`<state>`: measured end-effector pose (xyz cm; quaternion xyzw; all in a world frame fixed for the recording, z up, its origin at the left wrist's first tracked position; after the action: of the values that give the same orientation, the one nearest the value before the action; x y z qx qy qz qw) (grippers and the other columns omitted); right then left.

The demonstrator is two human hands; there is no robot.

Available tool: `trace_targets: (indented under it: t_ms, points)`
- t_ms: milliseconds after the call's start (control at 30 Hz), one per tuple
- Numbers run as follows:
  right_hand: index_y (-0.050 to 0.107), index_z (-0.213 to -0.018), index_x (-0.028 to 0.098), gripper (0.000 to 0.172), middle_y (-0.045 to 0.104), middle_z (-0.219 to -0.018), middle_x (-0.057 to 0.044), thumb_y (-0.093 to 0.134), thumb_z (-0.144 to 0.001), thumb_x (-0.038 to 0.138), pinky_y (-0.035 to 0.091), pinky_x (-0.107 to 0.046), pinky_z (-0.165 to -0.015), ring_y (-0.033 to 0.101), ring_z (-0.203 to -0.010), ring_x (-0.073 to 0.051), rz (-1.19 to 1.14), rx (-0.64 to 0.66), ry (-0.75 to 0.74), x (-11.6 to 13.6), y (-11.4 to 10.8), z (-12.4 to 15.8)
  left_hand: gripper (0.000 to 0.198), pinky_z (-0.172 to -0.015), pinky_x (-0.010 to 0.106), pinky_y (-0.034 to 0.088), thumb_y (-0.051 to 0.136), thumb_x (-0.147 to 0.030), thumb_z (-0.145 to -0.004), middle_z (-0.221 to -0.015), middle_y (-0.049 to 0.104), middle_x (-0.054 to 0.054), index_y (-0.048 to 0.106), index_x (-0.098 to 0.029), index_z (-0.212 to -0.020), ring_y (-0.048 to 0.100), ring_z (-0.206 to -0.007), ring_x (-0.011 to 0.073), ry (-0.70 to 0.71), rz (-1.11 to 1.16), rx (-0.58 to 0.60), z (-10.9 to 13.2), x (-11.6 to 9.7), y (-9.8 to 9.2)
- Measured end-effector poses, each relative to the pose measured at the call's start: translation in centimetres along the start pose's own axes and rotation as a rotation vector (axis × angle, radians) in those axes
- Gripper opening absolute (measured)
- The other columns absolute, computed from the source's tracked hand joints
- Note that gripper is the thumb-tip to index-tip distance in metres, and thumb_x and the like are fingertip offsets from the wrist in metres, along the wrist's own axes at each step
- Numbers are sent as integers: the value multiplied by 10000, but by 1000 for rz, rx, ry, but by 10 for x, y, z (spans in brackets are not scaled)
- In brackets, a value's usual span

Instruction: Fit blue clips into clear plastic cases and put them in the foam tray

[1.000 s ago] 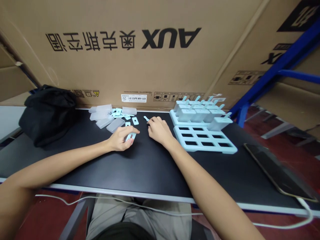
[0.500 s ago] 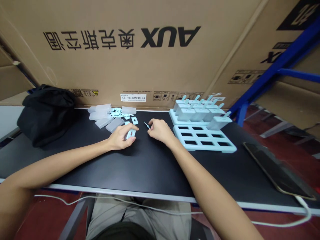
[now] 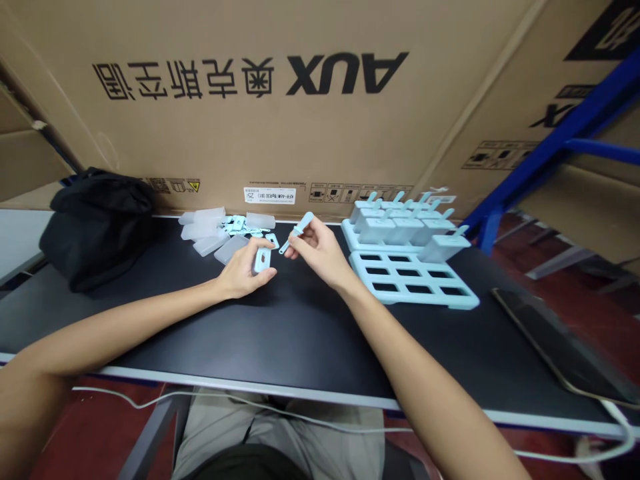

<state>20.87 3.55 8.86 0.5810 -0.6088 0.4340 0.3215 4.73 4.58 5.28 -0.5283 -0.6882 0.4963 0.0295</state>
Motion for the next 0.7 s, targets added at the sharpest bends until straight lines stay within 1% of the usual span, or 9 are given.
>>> trace_targets:
  t_ms: [100, 167, 300, 367, 467, 600, 700]
  points:
    - [474, -869, 247, 416, 621, -811, 23, 769, -819, 536, 594, -327, -670, 650, -651, -138, -19, -41, -24, 6, 8, 5, 586, -793, 398, 526, 573, -550, -931, -1188, 604, 111, 414, -216, -1386, 635, -901, 240, 74, -28, -72, 3, -3, -2]
    - [458, -857, 252, 379, 624, -820, 23, 755, -822, 485, 601, -334, -688, 652, -662, -142, 4, -64, -34, 7, 12, 7, 615, -835, 435, 535, 562, -476, -937, -1274, 535, 150, 341, -200, -1439, 622, -986, 266, 150, -30, -97, 5, -7, -1]
    - [426, -842, 264, 334, 632, -820, 6, 696, -844, 461, 602, -364, -752, 656, -712, -167, 75, -99, -57, 6, 14, 8, 682, -862, 465, 546, 567, -303, -903, -1315, 461, 167, 247, -204, -1497, 581, -1082, 293, 236, -45, -106, 6, -11, 2]
    - [414, -856, 268, 320, 617, -827, 3, 656, -868, 476, 594, -368, -767, 654, -723, -170, 95, -132, -100, 10, 10, 8, 690, -900, 486, 546, 559, -261, -910, -1318, 449, 169, 224, -209, -1511, 560, -1126, 303, 262, -67, -105, 5, -13, 4]
    - [402, -901, 273, 293, 587, -832, 13, 611, -899, 478, 578, -356, -760, 648, -723, -169, 100, -161, -161, 18, 5, 10, 674, -956, 518, 544, 567, -304, -966, -1316, 453, 168, 208, -217, -1530, 556, -1147, 305, 255, -71, -79, 4, -12, 8]
    - [466, -933, 261, 228, 593, -884, 2, 617, -903, 429, 562, -341, -763, 638, -737, -162, 151, -119, -190, 23, 10, 11, 680, -1040, 559, 523, 607, -422, -997, -1340, 467, 170, 240, -228, -1536, 562, -1190, 315, 236, -39, -60, 2, -8, 10]
    - [535, -934, 238, 201, 629, -904, -25, 592, -923, 431, 540, -343, -793, 631, -798, -179, 243, -80, -213, 24, 15, 10, 676, -1066, 570, 510, 620, -428, -997, -1334, 484, 170, 264, -225, -1536, 551, -1228, 326, 263, -15, -40, 0, -8, 11]
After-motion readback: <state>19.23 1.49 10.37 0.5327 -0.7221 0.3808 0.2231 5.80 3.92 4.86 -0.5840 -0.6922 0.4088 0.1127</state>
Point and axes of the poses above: each hand's wrist, its own z-axis away from the middle knuckle, its own y-axis out of the palm, x = y × z, the point moved 8 cm from there along -z, towards the middle knuckle
